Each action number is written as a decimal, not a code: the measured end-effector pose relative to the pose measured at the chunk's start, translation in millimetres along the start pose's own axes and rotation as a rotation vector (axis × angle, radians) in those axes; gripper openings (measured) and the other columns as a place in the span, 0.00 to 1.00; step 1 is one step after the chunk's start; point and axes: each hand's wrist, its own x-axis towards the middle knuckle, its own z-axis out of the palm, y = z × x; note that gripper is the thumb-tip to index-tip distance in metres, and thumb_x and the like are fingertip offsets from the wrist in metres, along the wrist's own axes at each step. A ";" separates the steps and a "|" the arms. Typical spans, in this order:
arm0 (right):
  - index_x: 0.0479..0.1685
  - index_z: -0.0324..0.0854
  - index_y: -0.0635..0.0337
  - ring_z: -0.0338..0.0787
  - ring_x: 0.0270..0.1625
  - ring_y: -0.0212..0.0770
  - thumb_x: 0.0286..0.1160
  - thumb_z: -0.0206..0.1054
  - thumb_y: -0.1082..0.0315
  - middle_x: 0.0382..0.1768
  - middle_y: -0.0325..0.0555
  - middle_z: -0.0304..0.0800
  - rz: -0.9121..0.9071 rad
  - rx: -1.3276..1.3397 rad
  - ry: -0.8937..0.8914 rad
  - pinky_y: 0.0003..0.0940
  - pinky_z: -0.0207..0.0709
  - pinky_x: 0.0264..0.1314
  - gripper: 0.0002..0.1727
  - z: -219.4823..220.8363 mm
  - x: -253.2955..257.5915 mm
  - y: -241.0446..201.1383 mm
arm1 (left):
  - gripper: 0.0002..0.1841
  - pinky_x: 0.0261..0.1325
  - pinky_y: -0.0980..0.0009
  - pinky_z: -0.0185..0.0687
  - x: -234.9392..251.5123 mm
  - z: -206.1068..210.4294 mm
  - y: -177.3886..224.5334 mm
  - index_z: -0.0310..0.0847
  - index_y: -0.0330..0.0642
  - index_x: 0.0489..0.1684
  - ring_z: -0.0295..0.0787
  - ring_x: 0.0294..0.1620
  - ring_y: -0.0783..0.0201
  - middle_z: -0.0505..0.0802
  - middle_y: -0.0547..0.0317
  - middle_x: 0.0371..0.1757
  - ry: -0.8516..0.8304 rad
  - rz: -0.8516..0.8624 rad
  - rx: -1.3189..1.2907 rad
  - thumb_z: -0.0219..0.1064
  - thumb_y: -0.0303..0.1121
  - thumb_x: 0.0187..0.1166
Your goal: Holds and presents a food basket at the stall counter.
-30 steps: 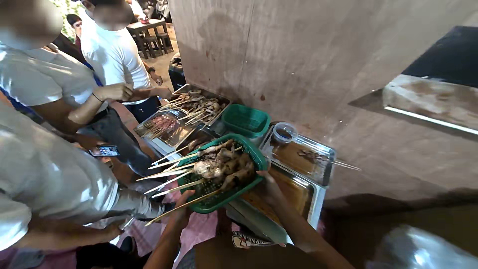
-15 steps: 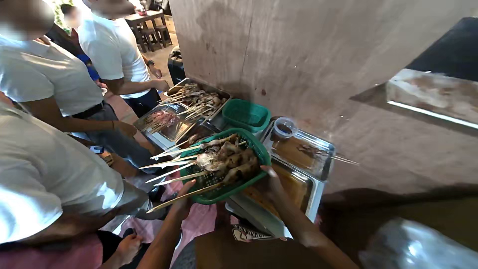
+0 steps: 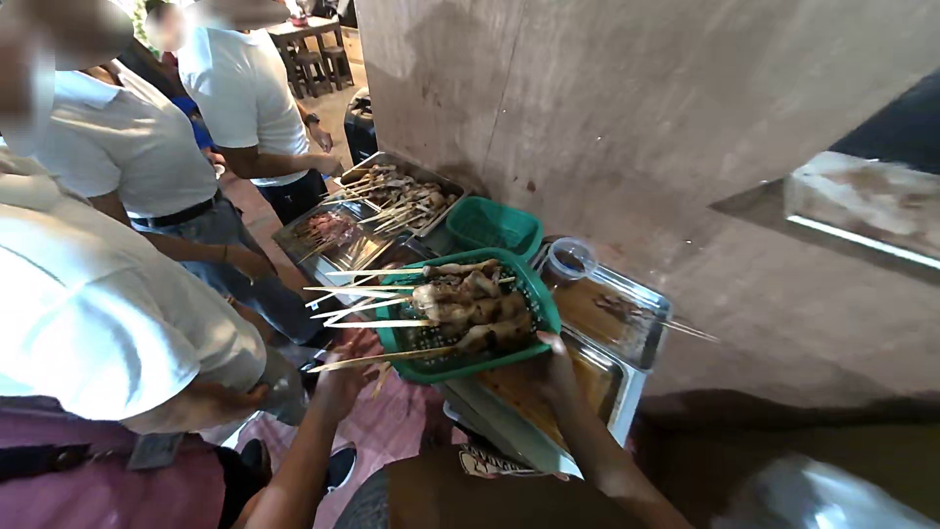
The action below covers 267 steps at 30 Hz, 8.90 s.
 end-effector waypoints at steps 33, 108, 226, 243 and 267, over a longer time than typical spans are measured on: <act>0.65 0.69 0.56 0.93 0.45 0.43 0.82 0.46 0.60 0.45 0.48 0.89 0.060 -0.117 -0.047 0.44 0.90 0.43 0.19 2.1 -6.7 7.0 | 0.12 0.49 0.70 0.88 -16.7 21.6 -22.9 0.77 0.39 0.56 0.91 0.42 0.69 0.93 0.60 0.41 -0.116 -0.062 0.139 0.51 0.32 0.86; 0.53 0.73 0.54 0.91 0.30 0.30 0.86 0.45 0.63 0.31 0.37 0.90 0.039 -0.167 0.131 0.29 0.87 0.30 0.13 -37.9 -20.9 3.9 | 0.08 0.46 0.72 0.87 -11.7 41.5 -34.5 0.81 0.42 0.42 0.89 0.37 0.72 0.92 0.65 0.33 -0.225 -0.088 0.206 0.58 0.22 0.75; 0.70 0.67 0.56 0.93 0.46 0.40 0.79 0.49 0.61 0.48 0.47 0.90 0.073 -0.136 0.055 0.40 0.90 0.45 0.22 -61.1 -38.1 18.6 | 0.07 0.42 0.71 0.86 -21.0 32.1 -44.1 0.80 0.44 0.38 0.88 0.34 0.72 0.90 0.65 0.30 -0.256 -0.144 0.258 0.56 0.23 0.76; 0.71 0.66 0.58 0.93 0.46 0.41 0.80 0.49 0.58 0.48 0.47 0.90 0.067 -0.155 -0.007 0.41 0.90 0.47 0.23 -57.3 -35.2 17.1 | 0.08 0.42 0.72 0.86 -26.9 31.3 -37.0 0.80 0.44 0.40 0.88 0.34 0.72 0.91 0.66 0.31 -0.277 -0.097 0.249 0.54 0.25 0.80; 0.63 0.69 0.56 0.92 0.44 0.36 0.86 0.44 0.64 0.42 0.41 0.90 0.062 -0.087 -0.079 0.40 0.89 0.47 0.15 -18.9 -4.2 1.9 | 0.09 0.43 0.70 0.87 -2.5 33.9 -24.9 0.81 0.43 0.41 0.89 0.35 0.71 0.92 0.64 0.32 -0.195 -0.026 0.159 0.53 0.26 0.84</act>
